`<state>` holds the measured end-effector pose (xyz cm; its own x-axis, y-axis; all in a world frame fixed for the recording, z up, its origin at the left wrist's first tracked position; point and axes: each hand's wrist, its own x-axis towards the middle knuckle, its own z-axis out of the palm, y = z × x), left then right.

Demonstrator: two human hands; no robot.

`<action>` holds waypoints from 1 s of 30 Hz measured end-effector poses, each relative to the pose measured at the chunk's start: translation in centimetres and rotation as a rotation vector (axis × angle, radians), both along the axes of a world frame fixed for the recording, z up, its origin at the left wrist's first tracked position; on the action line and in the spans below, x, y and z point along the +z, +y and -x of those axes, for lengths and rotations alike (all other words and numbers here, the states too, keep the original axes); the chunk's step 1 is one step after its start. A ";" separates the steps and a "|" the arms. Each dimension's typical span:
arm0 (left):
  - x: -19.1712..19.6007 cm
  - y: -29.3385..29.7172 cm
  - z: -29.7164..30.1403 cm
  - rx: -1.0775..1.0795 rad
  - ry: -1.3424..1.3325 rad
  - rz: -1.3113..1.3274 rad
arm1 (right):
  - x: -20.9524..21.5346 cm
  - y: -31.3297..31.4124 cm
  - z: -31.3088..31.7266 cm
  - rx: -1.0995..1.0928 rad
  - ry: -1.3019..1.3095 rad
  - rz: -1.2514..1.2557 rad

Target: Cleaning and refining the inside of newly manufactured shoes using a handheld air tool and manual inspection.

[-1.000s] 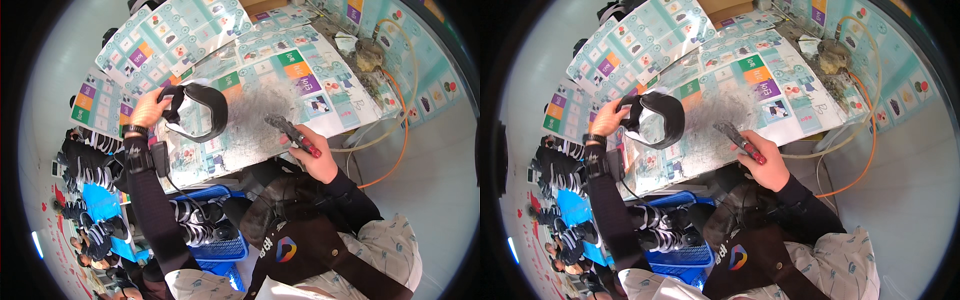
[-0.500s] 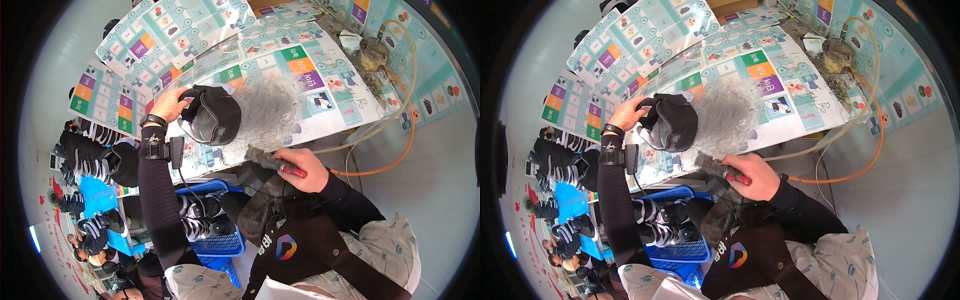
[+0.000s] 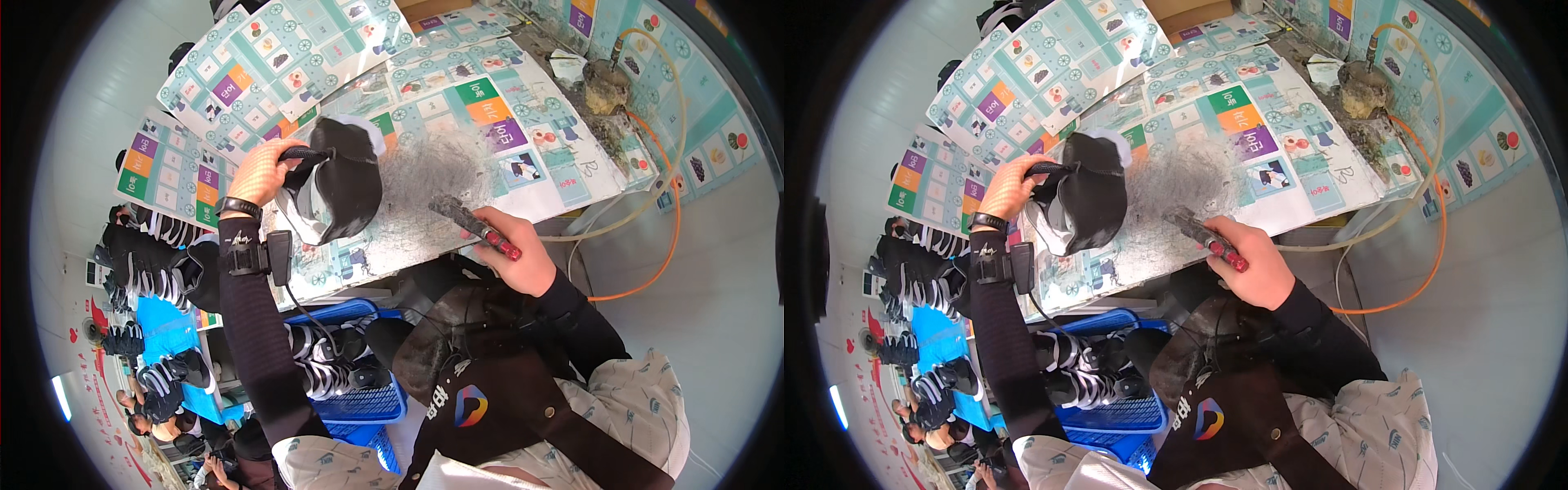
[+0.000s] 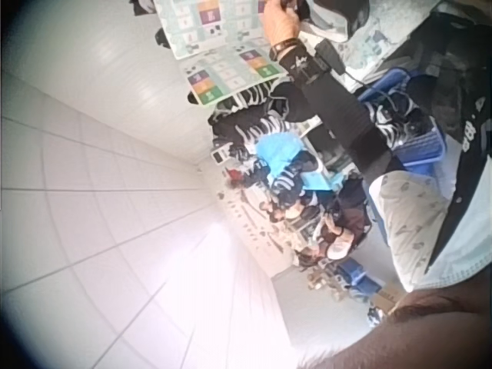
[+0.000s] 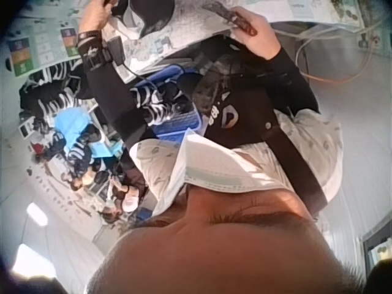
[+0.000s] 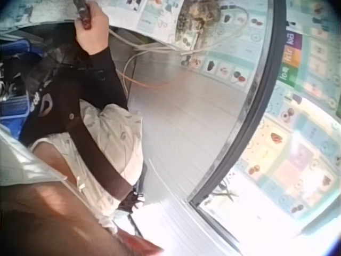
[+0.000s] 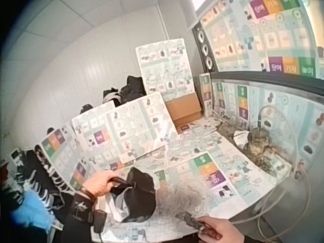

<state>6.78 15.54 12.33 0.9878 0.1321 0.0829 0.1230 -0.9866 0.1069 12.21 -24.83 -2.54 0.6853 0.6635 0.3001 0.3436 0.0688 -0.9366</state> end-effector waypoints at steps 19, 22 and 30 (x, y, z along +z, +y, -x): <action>-3.2 0.5 -1.0 0.008 0.140 0.076 | 0.7 2.2 0.5 0.030 0.127 0.103; -3.2 0.8 -0.8 0.014 0.171 0.112 | 0.2 2.4 0.8 0.251 0.050 -0.007; -3.5 0.6 -1.0 -0.011 0.146 0.077 | 0.1 2.4 0.9 0.018 0.138 0.120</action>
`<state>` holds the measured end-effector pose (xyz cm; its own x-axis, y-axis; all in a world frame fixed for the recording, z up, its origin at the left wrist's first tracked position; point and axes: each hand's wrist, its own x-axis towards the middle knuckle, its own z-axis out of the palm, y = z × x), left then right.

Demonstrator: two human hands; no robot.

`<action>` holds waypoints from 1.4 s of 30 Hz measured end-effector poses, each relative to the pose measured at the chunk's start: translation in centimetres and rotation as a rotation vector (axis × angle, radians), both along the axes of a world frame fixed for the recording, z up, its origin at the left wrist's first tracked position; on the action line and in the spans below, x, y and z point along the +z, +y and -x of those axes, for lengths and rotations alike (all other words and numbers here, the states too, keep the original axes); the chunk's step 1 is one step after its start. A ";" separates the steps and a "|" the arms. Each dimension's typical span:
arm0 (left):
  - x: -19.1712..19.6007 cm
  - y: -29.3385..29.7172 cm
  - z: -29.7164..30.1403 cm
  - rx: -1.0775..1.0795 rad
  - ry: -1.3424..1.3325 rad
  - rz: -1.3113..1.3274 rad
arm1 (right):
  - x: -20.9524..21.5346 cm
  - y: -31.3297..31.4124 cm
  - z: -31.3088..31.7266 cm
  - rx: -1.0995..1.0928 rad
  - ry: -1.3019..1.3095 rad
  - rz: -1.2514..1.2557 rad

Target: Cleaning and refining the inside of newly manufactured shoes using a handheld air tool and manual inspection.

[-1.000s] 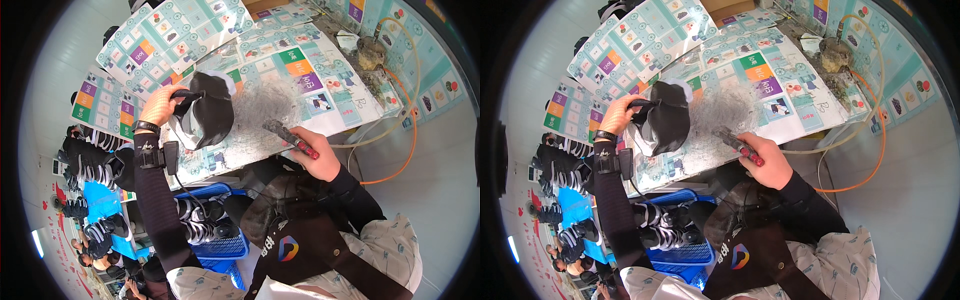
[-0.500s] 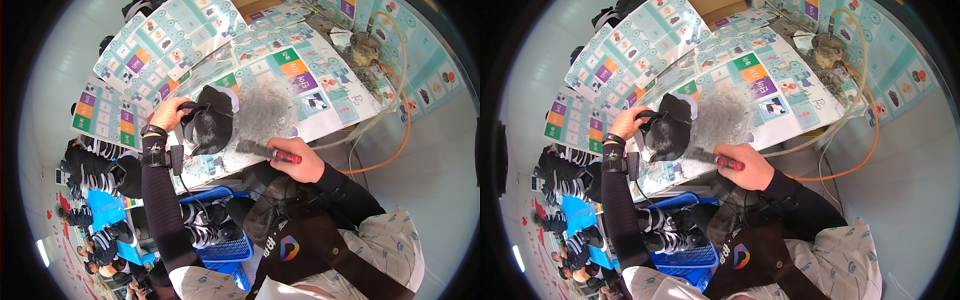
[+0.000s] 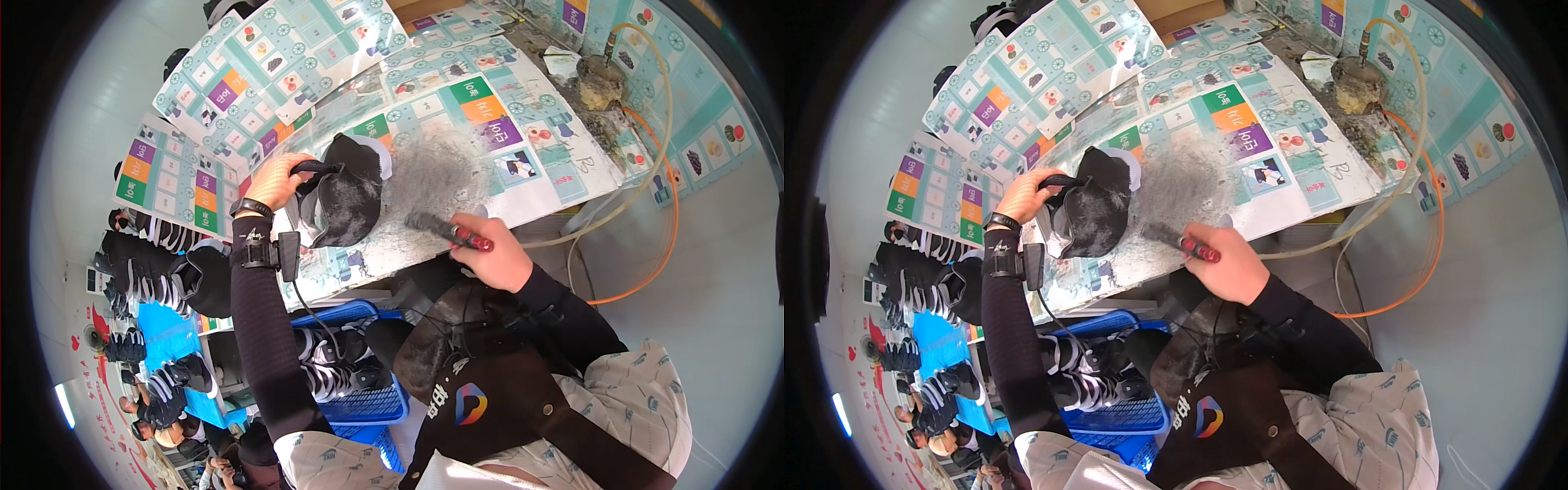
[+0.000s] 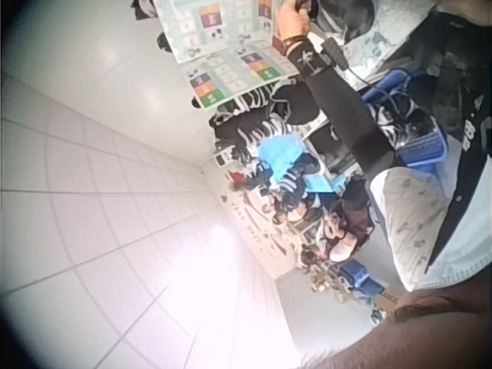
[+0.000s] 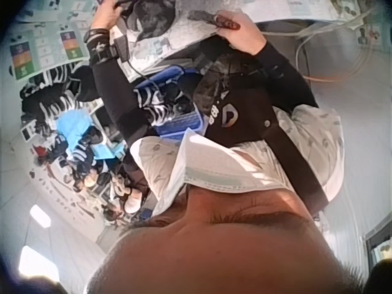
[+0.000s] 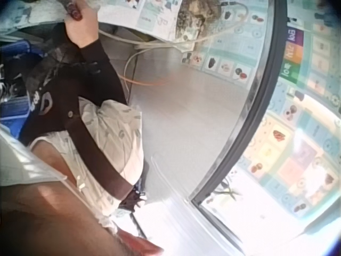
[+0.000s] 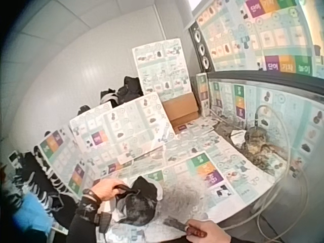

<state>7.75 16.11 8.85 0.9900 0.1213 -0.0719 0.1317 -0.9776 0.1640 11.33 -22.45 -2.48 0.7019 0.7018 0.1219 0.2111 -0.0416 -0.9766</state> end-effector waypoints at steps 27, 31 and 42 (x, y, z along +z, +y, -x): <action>-12.6 -14.6 51.7 1.426 -1.452 1.014 | -2.4 7.0 -5.5 -0.232 -0.894 0.239; -18.5 -15.7 56.8 1.534 -1.746 0.996 | -3.9 9.7 -0.8 -0.107 -0.896 0.111; -20.4 -13.9 61.0 1.606 -2.063 0.812 | -5.0 11.4 2.4 0.009 -0.921 0.099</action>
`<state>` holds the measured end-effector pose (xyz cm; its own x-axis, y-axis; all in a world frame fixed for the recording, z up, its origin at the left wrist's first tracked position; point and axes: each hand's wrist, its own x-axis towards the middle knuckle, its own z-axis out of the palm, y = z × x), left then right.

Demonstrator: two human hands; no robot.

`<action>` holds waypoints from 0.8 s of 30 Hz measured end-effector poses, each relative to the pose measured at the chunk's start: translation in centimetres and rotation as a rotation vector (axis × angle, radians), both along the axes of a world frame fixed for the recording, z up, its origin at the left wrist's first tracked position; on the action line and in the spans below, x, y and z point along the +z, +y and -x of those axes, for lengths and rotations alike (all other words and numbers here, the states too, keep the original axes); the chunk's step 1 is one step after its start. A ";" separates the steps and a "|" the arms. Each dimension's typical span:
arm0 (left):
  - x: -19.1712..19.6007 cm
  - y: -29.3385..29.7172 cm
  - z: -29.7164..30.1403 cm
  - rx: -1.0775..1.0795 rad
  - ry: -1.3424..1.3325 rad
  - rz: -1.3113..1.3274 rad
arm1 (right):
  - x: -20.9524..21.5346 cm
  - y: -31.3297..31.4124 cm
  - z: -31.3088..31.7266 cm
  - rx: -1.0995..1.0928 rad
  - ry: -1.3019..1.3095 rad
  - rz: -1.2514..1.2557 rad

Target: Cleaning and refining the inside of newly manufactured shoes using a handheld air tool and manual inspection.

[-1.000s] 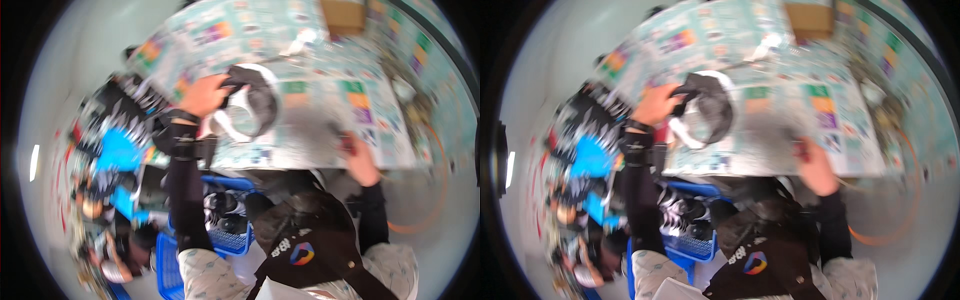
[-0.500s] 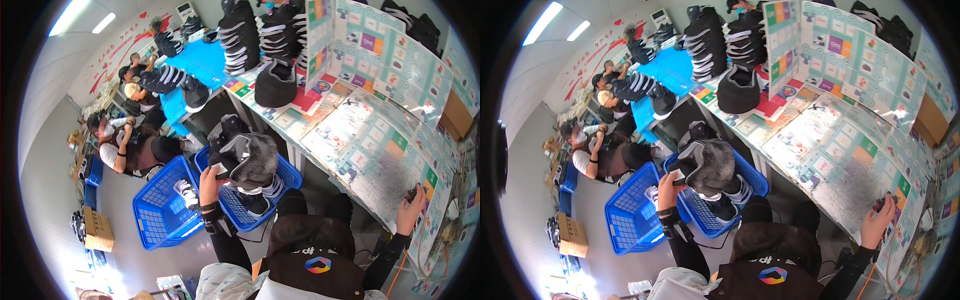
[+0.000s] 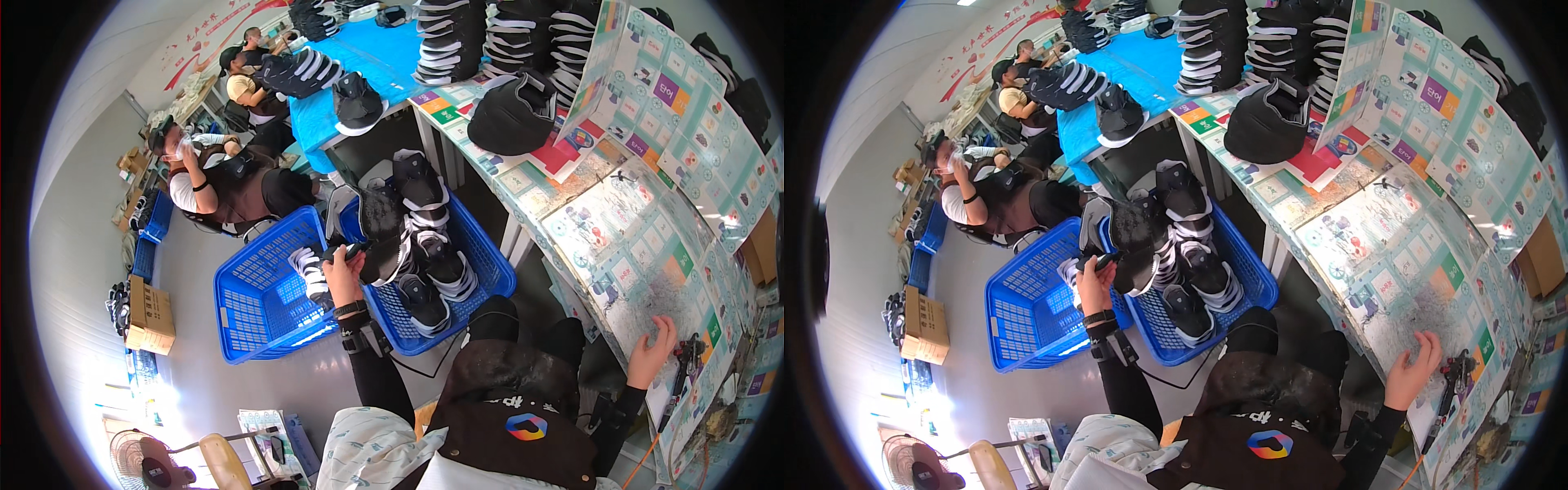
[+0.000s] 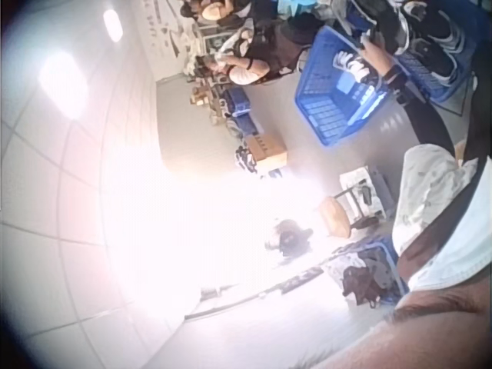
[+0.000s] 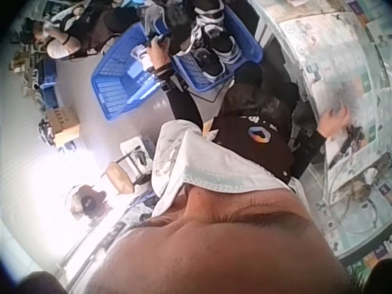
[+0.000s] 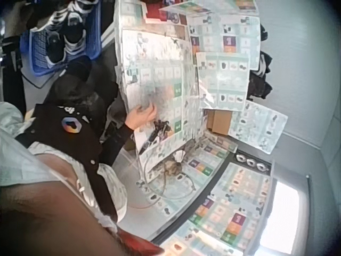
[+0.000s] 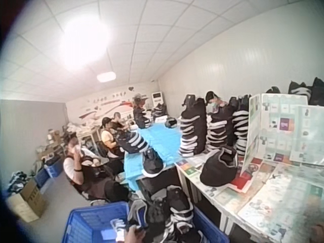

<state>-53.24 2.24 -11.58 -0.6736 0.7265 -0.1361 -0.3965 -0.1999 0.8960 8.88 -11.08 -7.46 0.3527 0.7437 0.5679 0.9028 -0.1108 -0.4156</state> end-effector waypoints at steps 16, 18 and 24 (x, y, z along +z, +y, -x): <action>0.3 12.2 -2.7 0.429 -0.019 -0.101 | -0.4 2.9 0.8 0.102 -0.027 0.034; -0.6 14.3 0.1 0.442 -0.041 -0.118 | -0.7 3.1 1.3 0.091 -0.042 0.007; -3.6 23.9 13.1 0.812 0.295 0.118 | -7.5 2.5 -3.0 0.103 -0.147 -0.094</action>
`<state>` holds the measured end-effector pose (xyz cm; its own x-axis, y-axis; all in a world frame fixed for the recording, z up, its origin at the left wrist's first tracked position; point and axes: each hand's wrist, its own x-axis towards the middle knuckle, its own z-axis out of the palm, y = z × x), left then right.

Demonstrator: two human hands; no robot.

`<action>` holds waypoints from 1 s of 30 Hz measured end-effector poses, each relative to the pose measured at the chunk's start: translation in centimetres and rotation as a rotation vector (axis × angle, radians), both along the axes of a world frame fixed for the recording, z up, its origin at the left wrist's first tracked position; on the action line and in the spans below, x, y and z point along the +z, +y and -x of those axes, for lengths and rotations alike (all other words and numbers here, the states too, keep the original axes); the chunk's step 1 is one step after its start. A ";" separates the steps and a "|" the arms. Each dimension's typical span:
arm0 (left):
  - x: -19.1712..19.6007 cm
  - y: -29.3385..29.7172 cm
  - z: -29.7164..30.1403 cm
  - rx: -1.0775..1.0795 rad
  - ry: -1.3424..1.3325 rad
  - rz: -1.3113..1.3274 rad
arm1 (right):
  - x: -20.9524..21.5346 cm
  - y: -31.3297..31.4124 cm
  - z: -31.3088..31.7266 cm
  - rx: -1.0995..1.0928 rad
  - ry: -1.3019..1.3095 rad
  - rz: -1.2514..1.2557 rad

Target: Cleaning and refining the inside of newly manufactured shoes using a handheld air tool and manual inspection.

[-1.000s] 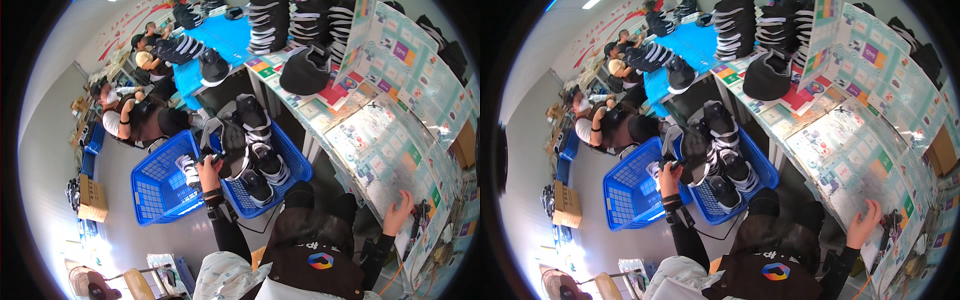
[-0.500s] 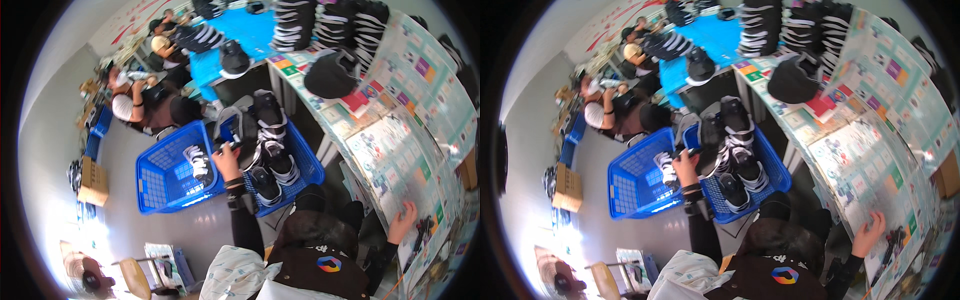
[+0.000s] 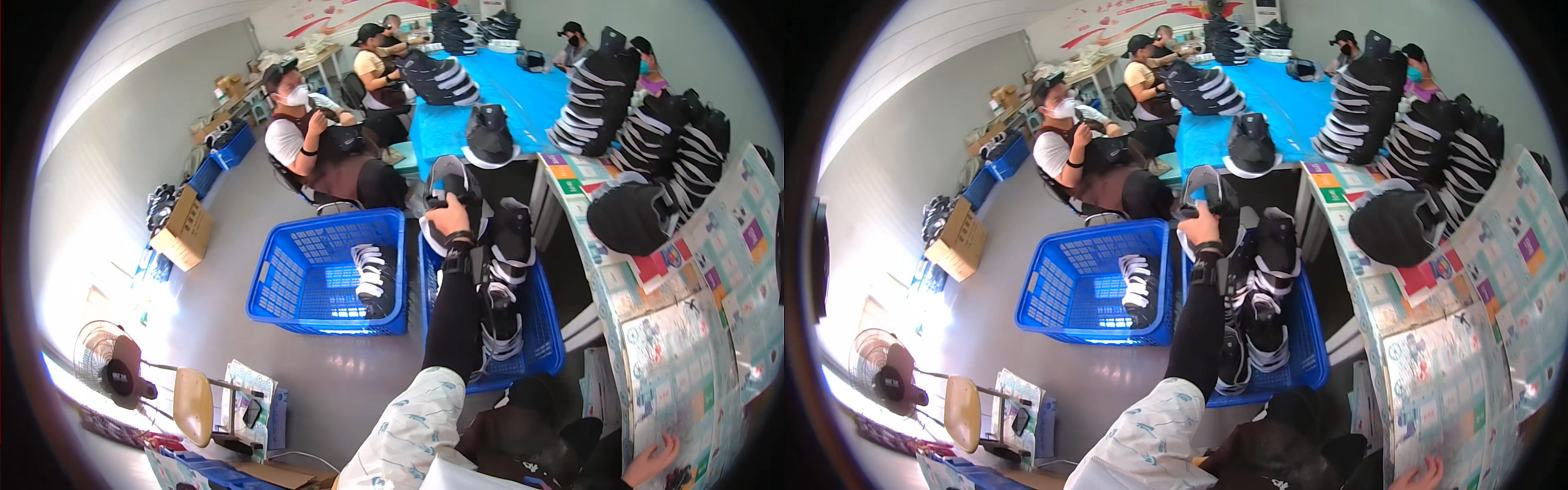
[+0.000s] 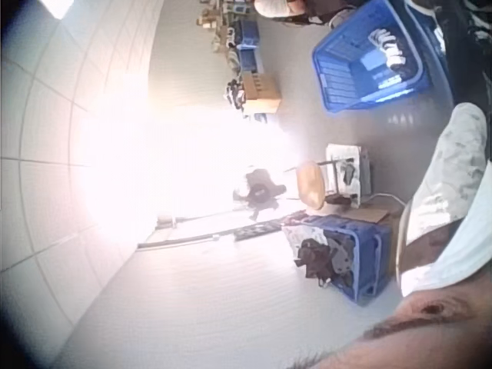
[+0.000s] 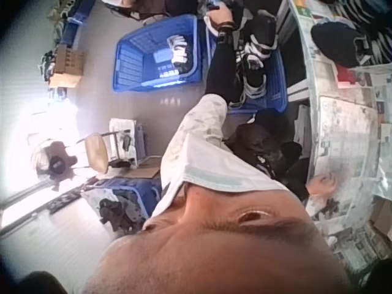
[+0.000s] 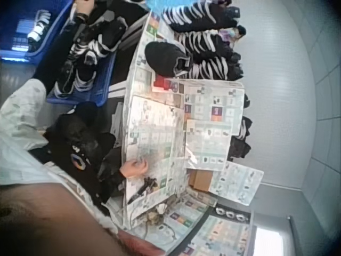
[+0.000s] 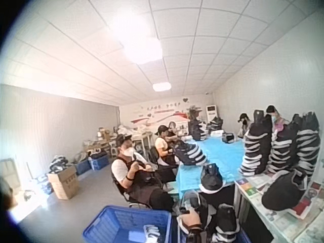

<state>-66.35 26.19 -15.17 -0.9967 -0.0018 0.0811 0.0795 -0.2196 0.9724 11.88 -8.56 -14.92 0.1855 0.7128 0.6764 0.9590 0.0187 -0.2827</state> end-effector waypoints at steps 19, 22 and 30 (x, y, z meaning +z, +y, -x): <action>8.8 11.9 0.2 -0.187 -0.110 -0.167 | 5.8 1.5 7.8 -0.216 -0.180 -0.127; 11.0 12.0 -0.1 -0.196 -0.145 -0.134 | 6.0 1.8 8.1 -0.213 -0.185 -0.146; 12.5 15.2 2.8 -0.155 -0.128 -0.109 | 4.5 1.7 6.7 -0.173 -0.292 -0.152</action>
